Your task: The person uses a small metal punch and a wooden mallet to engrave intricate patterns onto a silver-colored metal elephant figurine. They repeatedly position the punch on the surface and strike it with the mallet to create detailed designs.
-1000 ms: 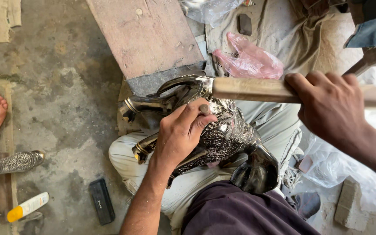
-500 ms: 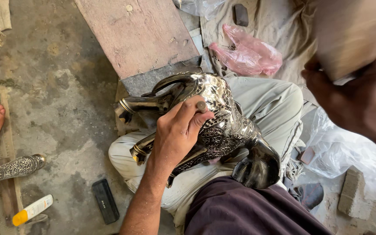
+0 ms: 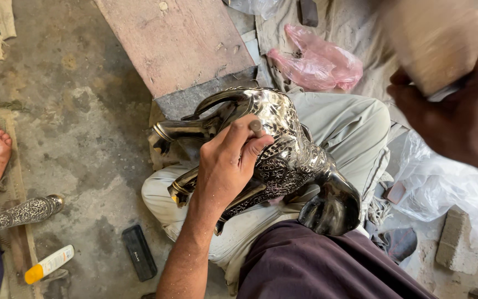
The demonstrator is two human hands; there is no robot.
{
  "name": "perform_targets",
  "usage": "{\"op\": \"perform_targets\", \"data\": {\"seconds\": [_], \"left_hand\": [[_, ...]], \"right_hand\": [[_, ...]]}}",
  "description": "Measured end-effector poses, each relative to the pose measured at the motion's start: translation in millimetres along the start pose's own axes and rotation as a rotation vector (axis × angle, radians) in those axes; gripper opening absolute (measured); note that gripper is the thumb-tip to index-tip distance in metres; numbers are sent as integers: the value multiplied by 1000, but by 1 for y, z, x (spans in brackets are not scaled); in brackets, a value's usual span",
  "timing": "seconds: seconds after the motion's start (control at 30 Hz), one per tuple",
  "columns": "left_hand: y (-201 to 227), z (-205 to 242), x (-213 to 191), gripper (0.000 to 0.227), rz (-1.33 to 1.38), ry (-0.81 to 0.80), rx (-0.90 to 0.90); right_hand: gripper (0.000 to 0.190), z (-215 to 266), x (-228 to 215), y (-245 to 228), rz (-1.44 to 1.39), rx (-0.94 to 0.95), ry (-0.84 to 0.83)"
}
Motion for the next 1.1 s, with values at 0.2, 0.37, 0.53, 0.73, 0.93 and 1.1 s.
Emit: {"op": "perform_targets", "data": {"seconds": [0.2, 0.37, 0.53, 0.73, 0.93, 1.1], "left_hand": [[-7, -1, 3, 29, -18, -29, -31], [-5, 1, 1, 31, -19, -14, -23], [0, 1, -1, 26, -18, 5, 18], [-4, -2, 0, 27, 10, -5, -9], [-1, 1, -3, 28, -25, -1, -18], [6, -3, -3, 25, -62, -2, 40]], "right_hand": [[34, 10, 6, 19, -323, 198, 8], [35, 5, -9, 7, -90, 65, 57], [30, 6, -6, -4, 10, -12, 58], [39, 19, 17, 18, -723, 221, 60], [34, 13, 31, 4, -168, 116, -123], [35, 13, 33, 10, -199, 158, -155]]}}
Point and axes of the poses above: each hand's wrist, its own z-axis away from the middle knuckle, its own x-axis out of the palm, y = z × x, the point moved 10 cm from there along -z, towards the middle knuckle, and after that the axes turned 12 degrees about z, right-handed, at the moved point
